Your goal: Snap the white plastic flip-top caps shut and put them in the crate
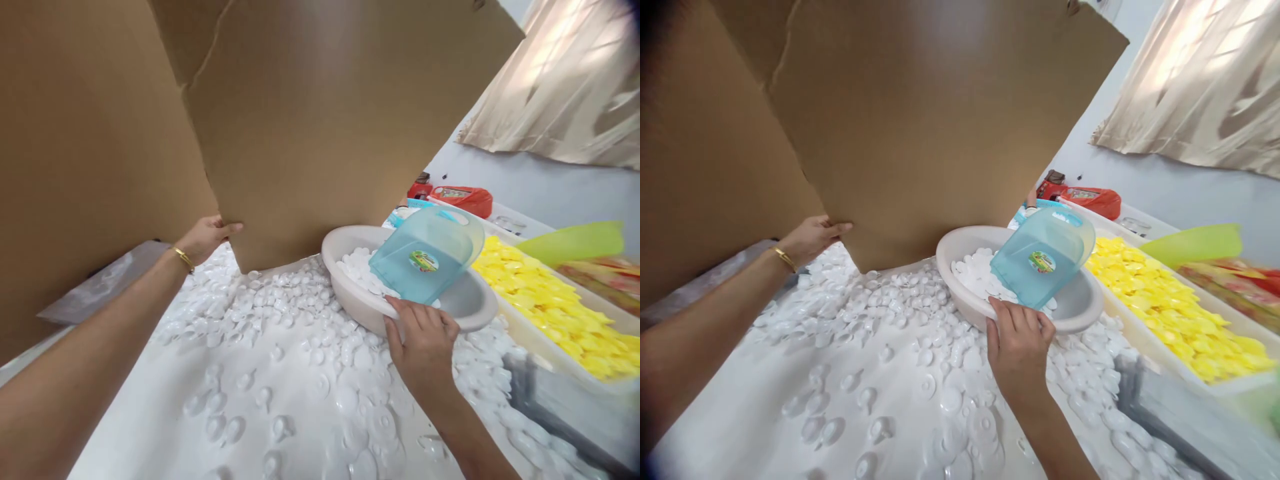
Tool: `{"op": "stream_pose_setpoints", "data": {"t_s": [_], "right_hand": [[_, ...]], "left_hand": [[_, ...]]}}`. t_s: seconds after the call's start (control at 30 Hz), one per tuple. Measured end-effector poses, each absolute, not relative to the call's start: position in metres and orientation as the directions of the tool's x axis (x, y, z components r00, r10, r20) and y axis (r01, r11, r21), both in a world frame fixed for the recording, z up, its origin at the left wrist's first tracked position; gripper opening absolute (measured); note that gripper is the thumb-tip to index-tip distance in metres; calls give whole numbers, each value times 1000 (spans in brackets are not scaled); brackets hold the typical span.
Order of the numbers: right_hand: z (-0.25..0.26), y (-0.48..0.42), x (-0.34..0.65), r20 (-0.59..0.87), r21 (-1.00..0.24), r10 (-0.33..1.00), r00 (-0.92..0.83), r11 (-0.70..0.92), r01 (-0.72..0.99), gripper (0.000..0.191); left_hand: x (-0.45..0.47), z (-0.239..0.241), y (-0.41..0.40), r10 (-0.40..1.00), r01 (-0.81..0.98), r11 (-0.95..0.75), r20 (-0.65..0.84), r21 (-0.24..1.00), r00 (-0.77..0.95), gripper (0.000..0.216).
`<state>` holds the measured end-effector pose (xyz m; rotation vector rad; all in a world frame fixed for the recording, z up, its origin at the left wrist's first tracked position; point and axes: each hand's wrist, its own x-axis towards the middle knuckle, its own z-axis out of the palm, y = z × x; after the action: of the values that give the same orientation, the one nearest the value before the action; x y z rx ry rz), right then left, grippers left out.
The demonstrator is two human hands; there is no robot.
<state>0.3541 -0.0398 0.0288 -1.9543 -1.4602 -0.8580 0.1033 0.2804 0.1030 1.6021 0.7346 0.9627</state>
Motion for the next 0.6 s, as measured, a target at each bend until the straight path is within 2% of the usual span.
{"op": "stream_pose_setpoints", "data": {"t_s": [0.2, 0.5, 0.6], "right_hand": [[31, -39, 352, 750, -88, 617, 239, -264, 960, 26], [28, -41, 354, 779, -47, 598, 191, -247, 968, 29], [26, -41, 355, 782, -30, 599, 171, -238, 971, 30]], "left_hand": [[105, 92, 287, 870, -21, -230, 215, 973, 444, 62], [92, 92, 266, 872, 51, -269, 220, 962, 436, 70], [86, 91, 256, 904, 97, -251, 197, 963, 380, 72]]}}
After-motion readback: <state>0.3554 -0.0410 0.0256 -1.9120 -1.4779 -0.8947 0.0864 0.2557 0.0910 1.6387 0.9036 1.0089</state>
